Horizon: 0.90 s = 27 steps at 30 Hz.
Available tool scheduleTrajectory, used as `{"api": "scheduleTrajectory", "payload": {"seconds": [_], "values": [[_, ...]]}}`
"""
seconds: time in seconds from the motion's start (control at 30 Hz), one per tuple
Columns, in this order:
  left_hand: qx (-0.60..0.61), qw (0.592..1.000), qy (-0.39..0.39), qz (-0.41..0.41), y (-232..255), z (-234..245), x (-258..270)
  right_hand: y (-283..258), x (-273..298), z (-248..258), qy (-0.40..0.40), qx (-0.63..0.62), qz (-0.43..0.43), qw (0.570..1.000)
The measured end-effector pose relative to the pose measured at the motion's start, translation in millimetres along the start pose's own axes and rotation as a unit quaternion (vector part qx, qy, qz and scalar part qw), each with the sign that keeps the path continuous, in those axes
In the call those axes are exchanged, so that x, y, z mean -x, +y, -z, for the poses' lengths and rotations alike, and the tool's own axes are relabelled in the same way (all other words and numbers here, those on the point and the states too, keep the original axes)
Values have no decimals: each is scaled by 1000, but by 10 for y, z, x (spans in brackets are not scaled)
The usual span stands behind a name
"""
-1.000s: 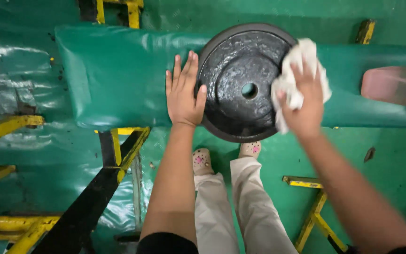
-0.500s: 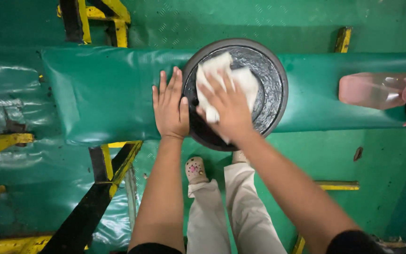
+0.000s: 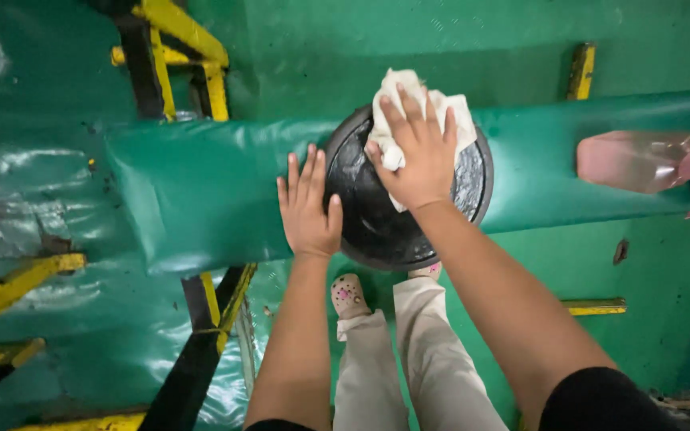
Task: Cleaning a weight plate with a cloth and spray, then organizing weight plates on a rack.
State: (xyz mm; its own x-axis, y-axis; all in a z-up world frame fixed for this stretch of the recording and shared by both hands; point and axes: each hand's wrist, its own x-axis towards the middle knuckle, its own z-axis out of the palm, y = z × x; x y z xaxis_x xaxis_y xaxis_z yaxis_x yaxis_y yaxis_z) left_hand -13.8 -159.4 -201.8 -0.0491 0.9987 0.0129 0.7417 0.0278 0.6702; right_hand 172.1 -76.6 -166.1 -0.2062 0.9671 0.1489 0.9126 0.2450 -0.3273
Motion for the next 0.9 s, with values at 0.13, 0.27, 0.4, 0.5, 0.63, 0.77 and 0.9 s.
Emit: {"api": "scheduleTrajectory", "payload": {"seconds": [0.13,0.27,0.4,0.5,0.63,0.77,0.9], "values": [[-15,1000,-6,12,-1,5,-28,-21,-52,26,-3,3,0,1000],[-23,1000,-19,2,-15,-8,-53,-25,-85,38,-5,2,-8,1000],[-25,1000,-17,0,3,-9,-78,-11,-139,47,-1,12,-4,1000],[-29,999,-22,12,13,-40,-95,14,-156,69,-3,11,-3,1000],[-49,998,-23,18,-6,-61,-60,41,-148,52,-1,-1,2,1000],[-57,998,-22,24,-20,-69,-63,47,-145,73,-8,-4,7,1000],[-66,997,-19,33,-38,-117,-96,88,-235,81,-13,-9,16,1000]]}}
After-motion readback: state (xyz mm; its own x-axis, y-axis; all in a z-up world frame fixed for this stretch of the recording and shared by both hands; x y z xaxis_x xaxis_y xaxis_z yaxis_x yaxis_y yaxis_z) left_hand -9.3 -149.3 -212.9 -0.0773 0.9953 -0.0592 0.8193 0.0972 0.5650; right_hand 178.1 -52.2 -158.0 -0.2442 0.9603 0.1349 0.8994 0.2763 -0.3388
